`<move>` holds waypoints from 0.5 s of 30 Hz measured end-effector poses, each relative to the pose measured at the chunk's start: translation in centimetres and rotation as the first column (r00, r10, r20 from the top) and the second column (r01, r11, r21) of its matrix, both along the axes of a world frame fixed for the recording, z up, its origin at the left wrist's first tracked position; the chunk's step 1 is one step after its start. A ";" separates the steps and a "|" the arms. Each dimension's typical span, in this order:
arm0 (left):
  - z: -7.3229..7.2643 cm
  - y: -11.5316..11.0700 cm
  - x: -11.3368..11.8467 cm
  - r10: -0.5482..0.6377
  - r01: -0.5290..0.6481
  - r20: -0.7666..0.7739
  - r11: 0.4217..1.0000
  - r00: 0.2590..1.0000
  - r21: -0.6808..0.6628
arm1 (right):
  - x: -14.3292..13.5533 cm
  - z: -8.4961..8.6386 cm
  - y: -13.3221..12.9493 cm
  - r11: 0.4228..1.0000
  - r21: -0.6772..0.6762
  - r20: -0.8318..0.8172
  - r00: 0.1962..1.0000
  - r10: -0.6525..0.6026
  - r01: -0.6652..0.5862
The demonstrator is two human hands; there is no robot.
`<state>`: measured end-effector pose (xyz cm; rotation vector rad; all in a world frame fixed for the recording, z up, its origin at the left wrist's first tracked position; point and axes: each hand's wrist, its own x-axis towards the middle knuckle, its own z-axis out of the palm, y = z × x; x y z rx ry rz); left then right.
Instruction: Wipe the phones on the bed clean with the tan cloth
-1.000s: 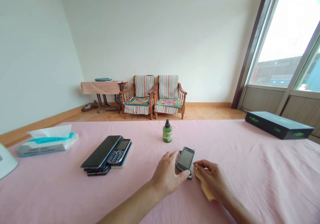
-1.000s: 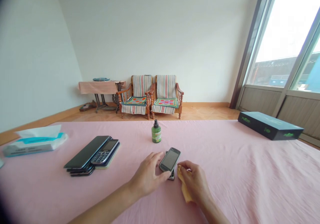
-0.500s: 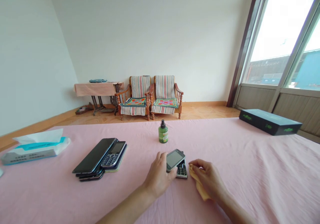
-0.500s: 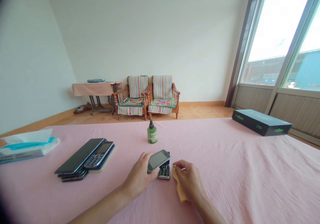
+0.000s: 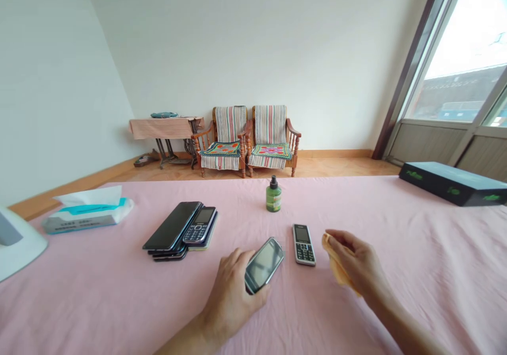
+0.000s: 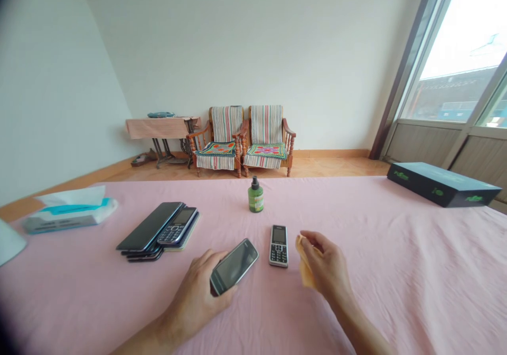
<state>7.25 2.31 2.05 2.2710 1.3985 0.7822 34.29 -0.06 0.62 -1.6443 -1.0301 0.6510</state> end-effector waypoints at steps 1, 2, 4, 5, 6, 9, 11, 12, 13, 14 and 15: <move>0.0 -0.1 0.0 -0.011 0.011 0.003 1.000 1.000 -0.008 | -0.4 0.5 -0.2 1.000 -0.001 -0.019 1.000 0.010 -0.010; 0.1 -0.2 0.0 -0.025 0.025 0.005 1.000 1.000 -0.013 | -0.9 1.1 -0.4 0.999 -0.001 -0.034 0.999 0.036 -0.036; 0.1 -0.2 0.0 -0.052 0.052 0.002 0.999 0.999 -0.012 | -2.1 2.2 -0.6 0.995 0.008 -0.024 0.995 0.097 -0.097; 0.1 -0.2 0.0 -0.065 0.065 -0.005 0.998 0.998 -0.012 | -2.7 2.7 -0.5 0.993 0.016 -0.004 0.993 0.117 -0.117; 0.1 -0.2 0.0 -0.076 0.075 -0.018 0.997 0.997 -0.014 | -3.1 3.0 -0.4 0.992 0.028 0.021 0.992 0.125 -0.125; 0.2 -0.2 0.1 -0.067 0.066 -0.082 0.998 0.994 -0.016 | -3.5 2.9 0.4 0.992 0.060 0.093 0.990 0.103 -0.109; 0.4 -0.4 0.1 -0.038 0.036 -0.130 0.999 0.991 -0.011 | -3.0 2.2 0.9 0.996 0.068 0.127 0.991 0.050 -0.059; 0.5 -0.4 0.1 -0.021 0.020 -0.150 1.000 0.988 -0.009 | -2.6 1.8 1.1 0.997 0.072 0.148 0.989 -0.014 0.003; 0.6 -0.4 0.0 -0.009 0.008 -0.167 1.000 0.986 -0.009 | -2.2 1.3 1.2 0.996 0.070 0.176 0.982 -0.066 0.054; 0.7 -0.4 -0.1 -0.003 0.000 -0.182 1.000 0.983 -0.013 | -1.8 0.8 1.3 0.994 0.065 0.203 0.974 -0.103 0.092; 0.8 -0.2 -0.2 0.006 -0.008 -0.195 1.000 0.981 -0.011 | -1.4 0.4 1.3 0.992 0.055 0.229 0.965 -0.125 0.115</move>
